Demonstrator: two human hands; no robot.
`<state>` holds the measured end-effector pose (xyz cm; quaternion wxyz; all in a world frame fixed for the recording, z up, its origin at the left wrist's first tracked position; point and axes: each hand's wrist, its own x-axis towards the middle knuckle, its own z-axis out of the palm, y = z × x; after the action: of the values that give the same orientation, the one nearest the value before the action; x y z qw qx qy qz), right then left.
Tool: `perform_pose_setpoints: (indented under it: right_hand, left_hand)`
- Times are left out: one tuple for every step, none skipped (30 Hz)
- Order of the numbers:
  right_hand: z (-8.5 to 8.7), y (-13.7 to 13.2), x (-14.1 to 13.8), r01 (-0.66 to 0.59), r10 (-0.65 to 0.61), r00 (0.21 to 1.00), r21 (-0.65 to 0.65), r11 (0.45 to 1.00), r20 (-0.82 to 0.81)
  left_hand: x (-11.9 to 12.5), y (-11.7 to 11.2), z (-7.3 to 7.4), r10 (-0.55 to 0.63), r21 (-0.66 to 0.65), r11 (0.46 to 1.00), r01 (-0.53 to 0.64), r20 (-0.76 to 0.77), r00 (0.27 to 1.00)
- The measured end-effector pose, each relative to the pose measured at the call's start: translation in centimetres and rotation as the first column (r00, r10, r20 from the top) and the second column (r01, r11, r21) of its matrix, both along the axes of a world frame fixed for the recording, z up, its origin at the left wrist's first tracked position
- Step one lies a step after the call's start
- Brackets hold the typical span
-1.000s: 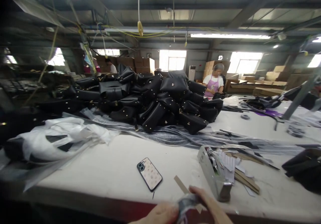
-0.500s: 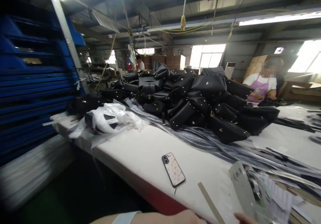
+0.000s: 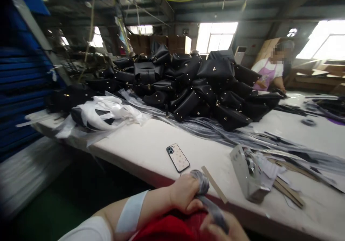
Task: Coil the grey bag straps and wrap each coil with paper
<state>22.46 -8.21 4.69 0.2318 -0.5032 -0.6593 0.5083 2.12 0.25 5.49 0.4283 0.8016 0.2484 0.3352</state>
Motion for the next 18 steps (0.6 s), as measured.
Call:
perform_pose_setpoints:
  right_hand:
    - [0.6, 0.5, 0.8, 0.068, -0.069, 0.998, 0.017, 0.998, 0.012]
    - [1.1, 1.1, 1.5, 0.112, -0.119, 0.99, 0.088, 0.99, 0.077]
    - [1.5, 1.7, 2.1, 0.139, -0.168, 0.972, 0.177, 0.974, 0.164]
    - [1.8, 2.2, 2.6, 0.152, -0.206, 0.956, 0.244, 0.958, 0.211]
    - [1.9, 2.7, 2.9, 0.152, -0.226, 0.943, 0.287, 0.946, 0.245]
    - [1.7, 3.0, 2.9, 0.142, -0.23, 0.936, 0.312, 0.939, 0.266]
    - [1.4, 3.2, 2.9, 0.124, -0.216, 0.937, 0.316, 0.94, 0.275]
    - [1.0, 3.3, 2.6, 0.104, -0.193, 0.94, 0.305, 0.947, 0.28]
    - [0.4, 3.2, 2.3, 0.087, -0.171, 0.945, 0.288, 0.954, 0.28]
    - [-0.3, 3.2, 1.9, 0.08, -0.155, 0.95, 0.268, 0.96, 0.272]
    - [-1.0, 3.1, 1.4, 0.085, -0.148, 0.956, 0.244, 0.966, 0.252]
    - [-1.8, 3.0, 0.9, 0.097, -0.147, 0.964, 0.218, 0.971, 0.222]
    - [-2.5, 3.0, 0.3, 0.114, -0.15, 0.971, 0.189, 0.975, 0.185]
    - [-3.1, 2.9, -0.4, 0.134, -0.157, 0.977, 0.159, 0.978, 0.143]
    - [-3.6, 2.9, -1.2, 0.154, -0.168, 0.981, 0.131, 0.979, 0.101]
    - [-4.0, 2.8, -2.0, 0.169, -0.176, 0.982, 0.105, 0.98, 0.062]
    - [-4.0, 2.7, -2.9, 0.173, -0.176, 0.984, 0.074, 0.982, 0.023]
    - [-3.9, 2.5, -3.8, 0.156, -0.156, 0.988, 0.021, 0.988, -0.019]
  left_hand:
    - [-0.4, -0.1, 0.1, -0.043, -0.01, 0.999, 0.043, -0.093, 0.995]
    - [-0.7, -0.2, 0.2, -0.089, -0.09, 0.993, 0.075, -0.161, 0.983]
    - [-0.9, -0.3, 0.4, -0.142, -0.219, 0.971, 0.099, -0.187, 0.972]
    - [-1.0, -0.3, 0.5, -0.201, -0.366, 0.922, 0.126, -0.175, 0.964]
    - [-1.1, -0.2, 0.6, -0.254, -0.497, 0.854, 0.156, -0.135, 0.958]
    - [-1.2, -0.1, 0.7, -0.292, -0.613, 0.767, 0.191, -0.069, 0.954]
    - [-1.2, 0.1, 0.7, -0.307, -0.711, 0.667, 0.225, 0.013, 0.952]
    - [-1.3, 0.4, 0.7, -0.297, -0.786, 0.563, 0.256, 0.097, 0.95]
    - [-1.4, 0.7, 0.8, -0.265, -0.841, 0.461, 0.284, 0.175, 0.948]
    - [-1.4, 1.1, 0.9, -0.213, -0.877, 0.366, 0.311, 0.246, 0.946]
    - [-1.5, 1.6, 1.1, -0.143, -0.899, 0.277, 0.34, 0.311, 0.94]
    - [-1.5, 2.0, 1.4, -0.065, -0.905, 0.22, 0.365, 0.359, 0.931]
    - [-1.5, 2.6, 1.7, 0.012, -0.902, 0.21, 0.378, 0.389, 0.921]
    - [-1.4, 3.1, 2.1, 0.091, -0.896, 0.231, 0.38, 0.409, 0.908]
    - [-1.2, 3.6, 2.3, 0.171, -0.887, 0.276, 0.371, 0.425, 0.889]
    - [-1.0, 4.0, 2.5, 0.248, -0.872, 0.346, 0.347, 0.441, 0.862]
    - [-0.7, 4.3, 2.5, 0.316, -0.845, 0.442, 0.299, 0.459, 0.83]
    - [-0.3, 4.5, 2.3, 0.369, -0.8, 0.559, 0.218, 0.475, 0.799]
